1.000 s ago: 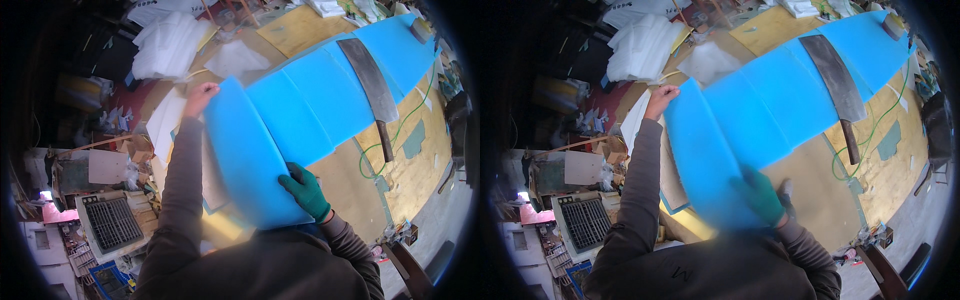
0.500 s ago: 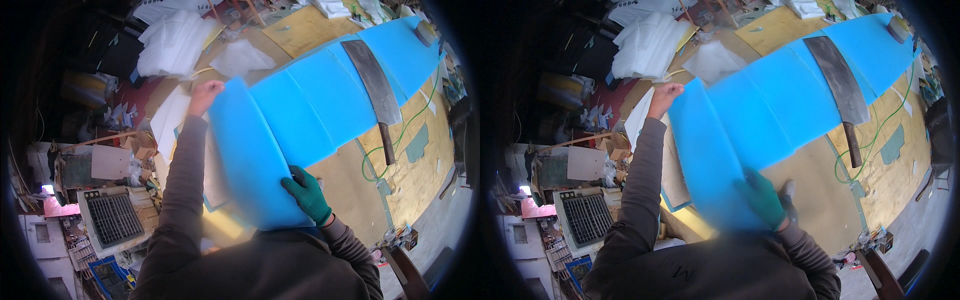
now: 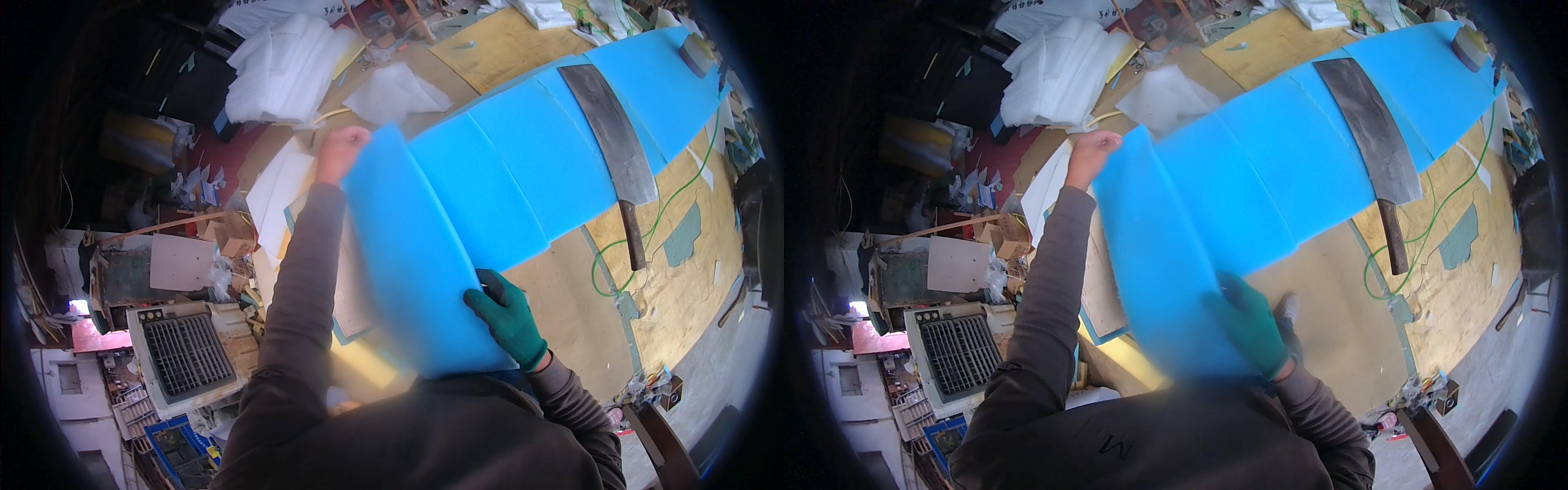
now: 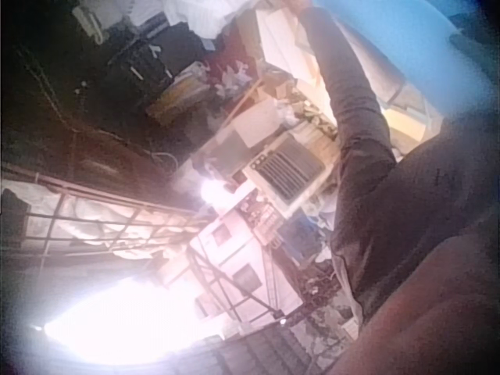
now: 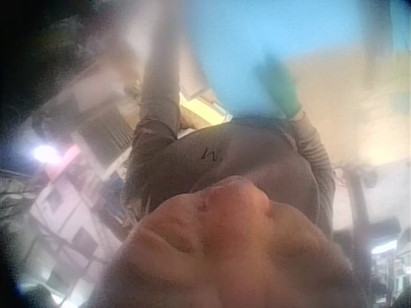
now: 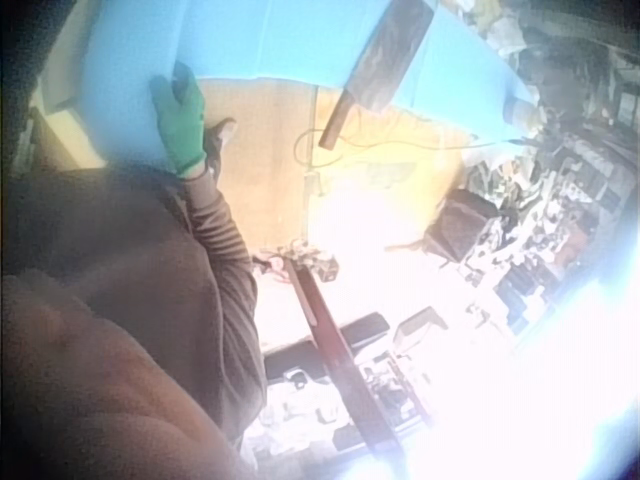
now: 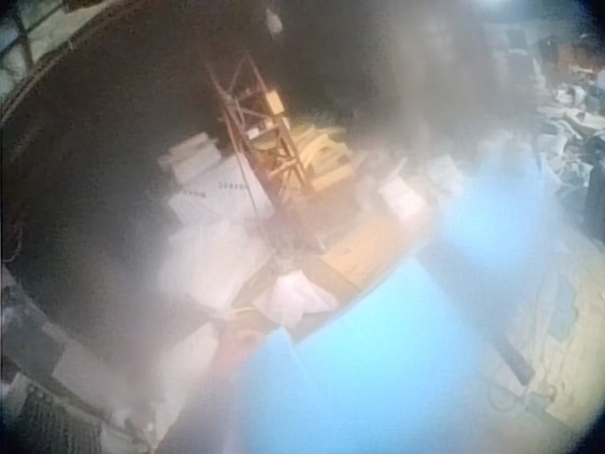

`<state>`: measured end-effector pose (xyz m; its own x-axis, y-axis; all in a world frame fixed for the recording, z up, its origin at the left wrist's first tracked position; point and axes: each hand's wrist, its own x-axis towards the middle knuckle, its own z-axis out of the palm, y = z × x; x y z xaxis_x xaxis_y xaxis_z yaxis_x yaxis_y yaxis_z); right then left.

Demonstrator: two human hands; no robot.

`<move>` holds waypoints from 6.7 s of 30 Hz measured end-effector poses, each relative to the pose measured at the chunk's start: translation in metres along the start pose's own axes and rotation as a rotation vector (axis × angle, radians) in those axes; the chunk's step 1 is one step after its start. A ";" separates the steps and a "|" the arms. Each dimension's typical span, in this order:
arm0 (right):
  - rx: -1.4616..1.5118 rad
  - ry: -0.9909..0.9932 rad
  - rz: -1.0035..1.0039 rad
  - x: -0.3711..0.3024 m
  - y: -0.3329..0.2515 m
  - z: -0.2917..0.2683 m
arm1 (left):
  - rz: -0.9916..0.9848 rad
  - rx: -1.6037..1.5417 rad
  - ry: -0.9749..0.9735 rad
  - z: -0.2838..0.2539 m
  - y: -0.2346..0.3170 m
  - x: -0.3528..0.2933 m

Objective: The person cuts a large blue foam sheet into smaller rectangular pieces using a hand saw. They repeatedly position the sheet, saw along marked lines, and separate the cut pieces on a workbench.

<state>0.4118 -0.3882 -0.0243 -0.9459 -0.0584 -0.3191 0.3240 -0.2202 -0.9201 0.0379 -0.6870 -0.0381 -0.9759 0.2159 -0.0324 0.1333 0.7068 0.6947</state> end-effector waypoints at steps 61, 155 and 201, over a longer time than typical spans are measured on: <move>-1.305 0.262 -0.983 0.259 -0.072 0.011 | 0.141 0.385 0.502 0.121 0.079 -0.107; -1.404 -0.056 -0.983 0.119 -0.006 -0.060 | 0.059 0.391 0.339 0.196 0.182 -0.331; -1.496 -0.057 -0.948 0.062 0.004 -0.034 | -0.064 -0.309 0.392 0.186 0.138 -0.418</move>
<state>0.3550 -0.3601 -0.0558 -0.7884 -0.4889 0.3733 -0.5780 0.7964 -0.1778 0.4968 -0.5548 -0.0621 -0.9798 -0.1325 0.1496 0.0719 0.4648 0.8825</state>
